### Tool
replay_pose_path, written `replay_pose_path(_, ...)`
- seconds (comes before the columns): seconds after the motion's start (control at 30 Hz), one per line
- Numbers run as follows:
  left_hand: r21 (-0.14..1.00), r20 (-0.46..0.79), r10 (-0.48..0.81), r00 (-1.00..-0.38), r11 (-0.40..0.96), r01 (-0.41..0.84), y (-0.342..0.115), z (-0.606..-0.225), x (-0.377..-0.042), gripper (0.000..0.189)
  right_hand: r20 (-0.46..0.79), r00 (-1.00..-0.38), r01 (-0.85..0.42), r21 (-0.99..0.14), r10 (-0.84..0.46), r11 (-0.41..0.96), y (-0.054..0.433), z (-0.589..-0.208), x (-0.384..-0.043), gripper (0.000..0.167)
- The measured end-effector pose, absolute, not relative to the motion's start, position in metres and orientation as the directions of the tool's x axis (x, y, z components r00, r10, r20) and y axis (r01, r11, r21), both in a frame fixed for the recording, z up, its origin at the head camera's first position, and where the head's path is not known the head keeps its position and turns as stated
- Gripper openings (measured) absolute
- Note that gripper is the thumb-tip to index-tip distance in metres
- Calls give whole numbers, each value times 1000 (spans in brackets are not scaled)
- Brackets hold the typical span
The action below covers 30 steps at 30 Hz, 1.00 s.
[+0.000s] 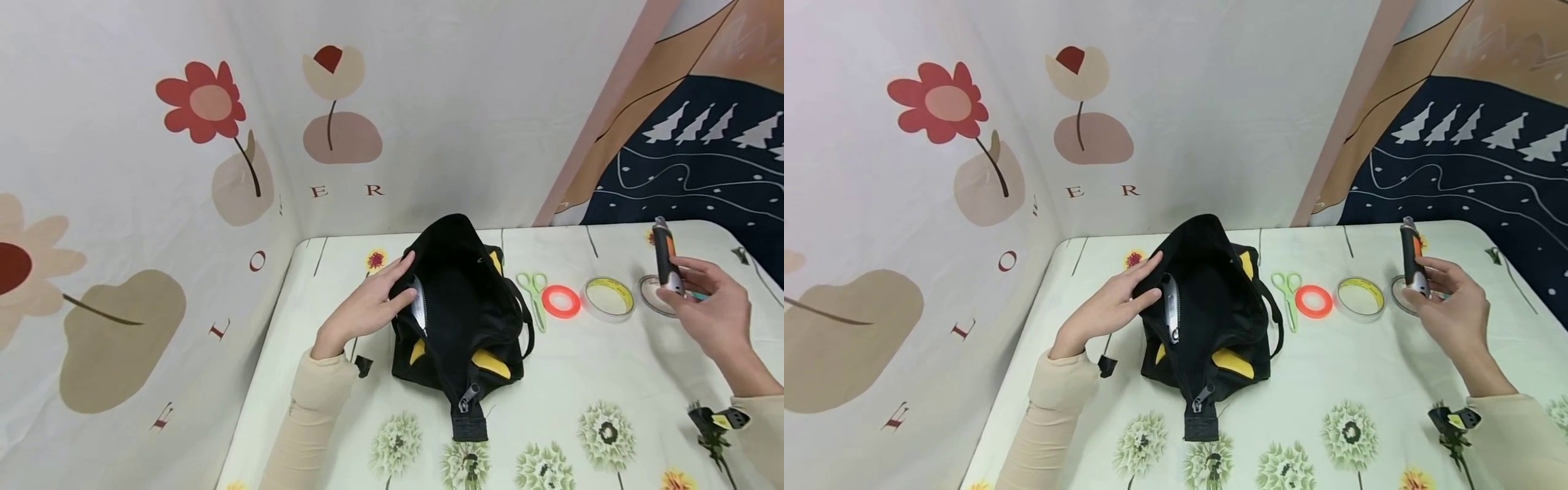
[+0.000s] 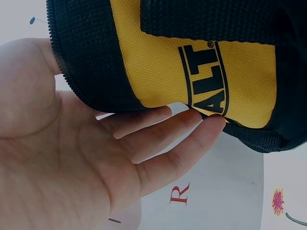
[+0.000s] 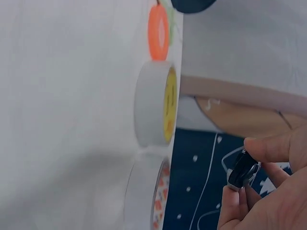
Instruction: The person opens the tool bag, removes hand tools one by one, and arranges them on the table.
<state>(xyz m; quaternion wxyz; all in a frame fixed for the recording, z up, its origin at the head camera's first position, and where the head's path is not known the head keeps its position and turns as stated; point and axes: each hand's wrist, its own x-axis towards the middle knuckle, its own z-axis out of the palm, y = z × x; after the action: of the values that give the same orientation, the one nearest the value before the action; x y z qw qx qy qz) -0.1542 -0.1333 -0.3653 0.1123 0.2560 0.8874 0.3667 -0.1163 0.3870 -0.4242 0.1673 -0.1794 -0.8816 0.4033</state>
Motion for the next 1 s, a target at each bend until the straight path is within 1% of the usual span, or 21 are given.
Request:
replay_pose_path(0.13,709,-16,533,-846,603,366,-133,-366,-154,73,133,-862,237,-748,490,620,398,-428,-119,55)
replay_pose_path(0.33,707,-16,533,-846,604,367,-134,-365,-154,73,143,-858,289,-658,493,695,416,-435,-120,55)
replay_pose_path(0.47,705,-16,532,-847,606,367,-134,-365,-153,73,81,-846,347,-668,528,658,430,-440,-123,55)
replay_pose_path(0.57,705,-18,532,-847,607,367,-133,-365,-153,73,64,-840,358,-680,538,640,453,-460,-127,59)
replay_pose_path(0.67,705,-21,531,-847,608,364,-133,-365,-154,73,98,-839,335,-681,535,651,487,-495,-136,64)
replay_pose_path(0.77,706,-22,532,-846,607,364,-134,-366,-154,73,100,-818,359,-682,567,637,508,-515,-143,64)
replay_pose_path(0.9,704,-19,534,-845,607,368,-134,-365,-154,73,87,-789,393,-689,608,609,515,-517,-141,61)
replay_pose_path(1.0,703,-22,531,-847,611,364,-134,-365,-153,74,101,-788,386,-687,608,616,519,-520,-138,60)
